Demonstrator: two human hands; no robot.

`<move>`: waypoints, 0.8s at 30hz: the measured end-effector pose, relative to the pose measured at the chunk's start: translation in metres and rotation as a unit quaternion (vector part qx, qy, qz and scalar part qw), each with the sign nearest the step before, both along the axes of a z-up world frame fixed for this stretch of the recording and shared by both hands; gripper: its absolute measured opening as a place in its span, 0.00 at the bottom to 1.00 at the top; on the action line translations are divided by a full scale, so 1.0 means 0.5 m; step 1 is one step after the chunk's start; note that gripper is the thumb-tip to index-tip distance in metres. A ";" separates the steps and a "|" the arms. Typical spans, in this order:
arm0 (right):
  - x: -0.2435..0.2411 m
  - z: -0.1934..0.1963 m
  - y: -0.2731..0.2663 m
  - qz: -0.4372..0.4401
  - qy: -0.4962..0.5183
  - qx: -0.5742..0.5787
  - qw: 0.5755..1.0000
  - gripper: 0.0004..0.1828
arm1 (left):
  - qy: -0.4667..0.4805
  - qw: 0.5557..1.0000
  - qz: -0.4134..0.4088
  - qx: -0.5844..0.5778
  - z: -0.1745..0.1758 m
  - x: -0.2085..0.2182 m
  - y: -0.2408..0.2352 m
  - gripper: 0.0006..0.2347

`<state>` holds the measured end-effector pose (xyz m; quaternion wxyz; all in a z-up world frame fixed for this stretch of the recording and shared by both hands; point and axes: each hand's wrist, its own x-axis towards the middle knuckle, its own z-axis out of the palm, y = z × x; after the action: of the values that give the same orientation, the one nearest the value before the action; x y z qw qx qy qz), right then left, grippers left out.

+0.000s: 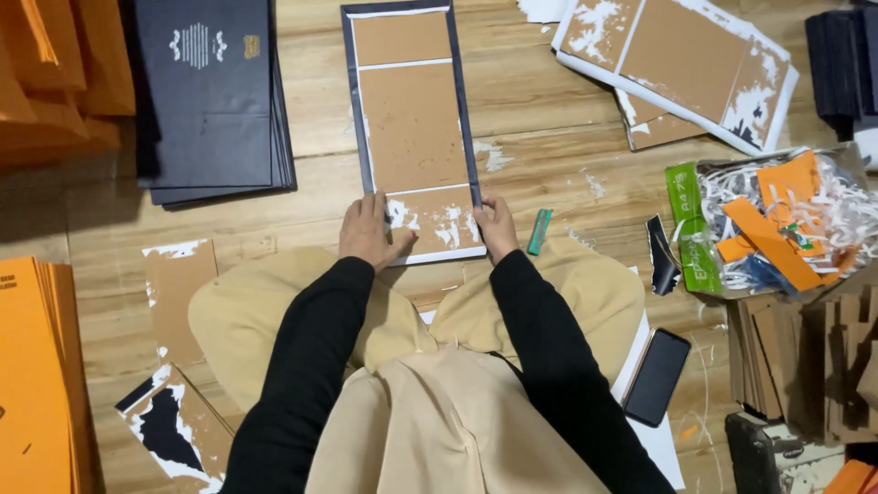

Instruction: Applying adhesive to cover templates and attaching cardboard panels to assemble book or box covers.

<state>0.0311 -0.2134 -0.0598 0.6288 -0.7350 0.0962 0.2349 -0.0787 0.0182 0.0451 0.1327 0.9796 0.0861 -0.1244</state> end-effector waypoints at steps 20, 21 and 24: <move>-0.131 0.184 -0.007 0.234 -0.249 -0.338 0.877 0.24 | -0.169 0.973 -0.118 0.107 -0.142 -0.061 -0.060 0.12; -0.139 0.204 -0.009 0.291 -0.292 -0.370 0.832 0.29 | -0.198 0.963 -0.134 0.123 -0.125 -0.060 -0.061 0.09; -0.143 0.181 -0.005 0.350 -0.324 -0.413 0.776 0.32 | -0.210 0.954 -0.149 0.153 -0.085 -0.056 -0.068 0.07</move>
<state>-0.0405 -0.2159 0.0308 0.1333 -0.9397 -0.2894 0.1242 -0.1069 -0.0156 0.0028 -0.0242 0.9938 -0.0727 0.0801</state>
